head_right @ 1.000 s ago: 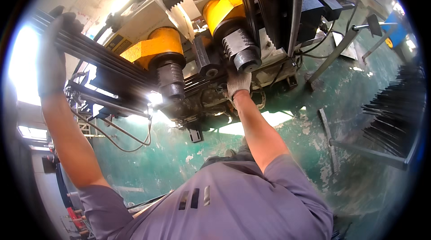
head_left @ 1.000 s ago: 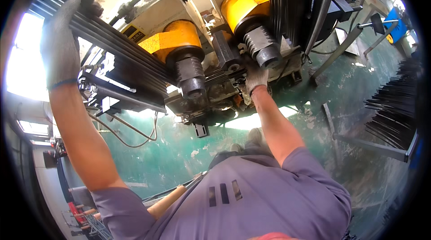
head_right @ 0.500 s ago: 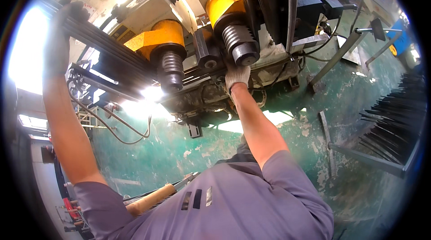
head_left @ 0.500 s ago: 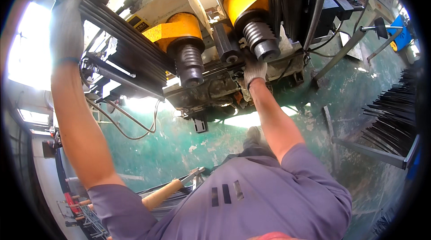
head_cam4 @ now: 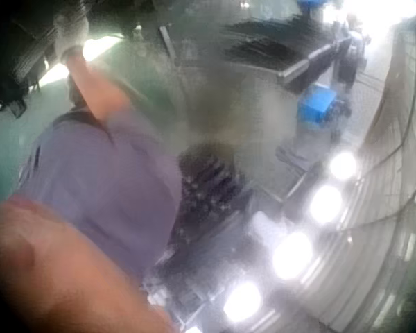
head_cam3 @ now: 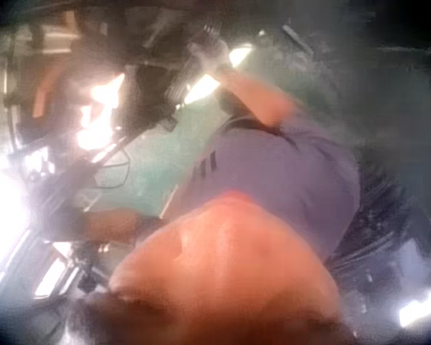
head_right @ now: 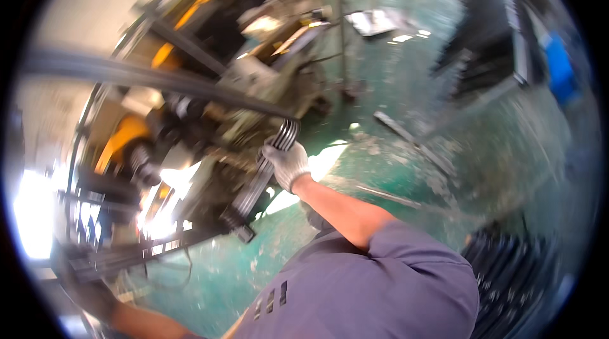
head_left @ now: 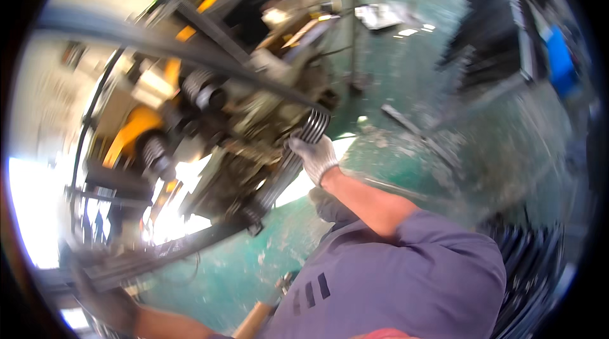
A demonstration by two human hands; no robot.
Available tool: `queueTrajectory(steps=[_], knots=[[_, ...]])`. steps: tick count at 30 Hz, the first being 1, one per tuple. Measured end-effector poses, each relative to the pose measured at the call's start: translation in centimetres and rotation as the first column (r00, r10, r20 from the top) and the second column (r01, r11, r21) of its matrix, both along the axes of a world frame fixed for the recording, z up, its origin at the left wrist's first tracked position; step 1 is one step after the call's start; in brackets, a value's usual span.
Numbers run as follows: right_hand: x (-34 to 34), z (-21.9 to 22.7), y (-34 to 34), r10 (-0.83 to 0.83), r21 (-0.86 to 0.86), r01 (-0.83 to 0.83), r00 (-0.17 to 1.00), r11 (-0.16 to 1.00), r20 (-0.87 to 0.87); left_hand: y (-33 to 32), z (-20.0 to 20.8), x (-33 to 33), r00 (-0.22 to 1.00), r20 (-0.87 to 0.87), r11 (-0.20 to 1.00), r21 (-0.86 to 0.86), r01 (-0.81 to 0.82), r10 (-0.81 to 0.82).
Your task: The person repeatedly picks up bundles of long metal rods from a rack and feeds them into a yellow bending machine. After the machine bends the rods, the person removes the finished pieces and places them onto a nearby metal rack.
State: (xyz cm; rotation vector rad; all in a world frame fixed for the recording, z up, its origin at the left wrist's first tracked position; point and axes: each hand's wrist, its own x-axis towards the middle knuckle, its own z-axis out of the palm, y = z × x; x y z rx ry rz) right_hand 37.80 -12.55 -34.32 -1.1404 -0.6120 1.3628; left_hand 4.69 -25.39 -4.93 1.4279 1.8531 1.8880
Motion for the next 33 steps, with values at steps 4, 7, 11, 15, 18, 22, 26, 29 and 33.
queueTrajectory(steps=[4, 7, 11, 15, 18, 22, 26, 29, 33], knots=[[17.1, -1.7, -6.5, -0.226, -0.137, 0.311, 0.873, 0.941, 0.433, -0.4, -8.5, 6.5, 0.873, 0.464, 0.989, 0.055, 0.139, -0.149], [29.6, -0.2, -10.8, -0.539, 0.142, 0.596, 0.566, 0.790, 0.623, -0.1, -15.9, 10.4, 0.908, 0.388, 0.988, 0.059, 0.145, -0.156], [42.3, 3.6, -15.1, -0.675, 0.381, 0.685, 0.221, 0.621, 0.704, 1.1, -28.8, 20.6, 0.594, 0.758, 0.757, -0.215, 0.617, -0.269], [54.5, 8.6, -16.1, -0.446, 0.477, 0.635, -0.224, 0.607, 0.866, -0.8, -35.3, 33.9, 0.048, 0.991, 0.596, -0.111, 0.795, 0.122], [66.4, 10.7, -13.5, -0.150, 0.287, 0.680, -0.255, 0.674, 0.955, 0.7, -38.9, 44.3, 0.076, 0.993, 0.390, -0.106, 0.915, 0.091], [79.9, 5.0, -8.1, 0.169, 0.102, 0.735, -0.285, 0.671, 0.943, 3.4, -35.3, 53.0, 0.268, 0.961, 0.199, -0.250, 0.948, -0.070], [86.0, 3.8, -2.4, 0.188, 0.205, 0.680, -0.457, 0.704, 0.869, 6.4, -30.8, 56.7, 0.409, 0.901, 0.404, -0.324, 0.856, -0.143], [87.5, 8.5, 0.9, 0.333, -0.042, 0.662, -0.321, 0.748, 0.887, 6.2, -30.3, 56.7, 0.434, 0.896, 0.518, -0.328, 0.790, -0.094], [91.4, 8.4, 3.6, 0.324, -0.014, 0.639, -0.372, 0.769, 0.870, 2.0, -33.8, 53.5, 0.460, 0.880, 0.585, -0.436, 0.684, 0.118]])
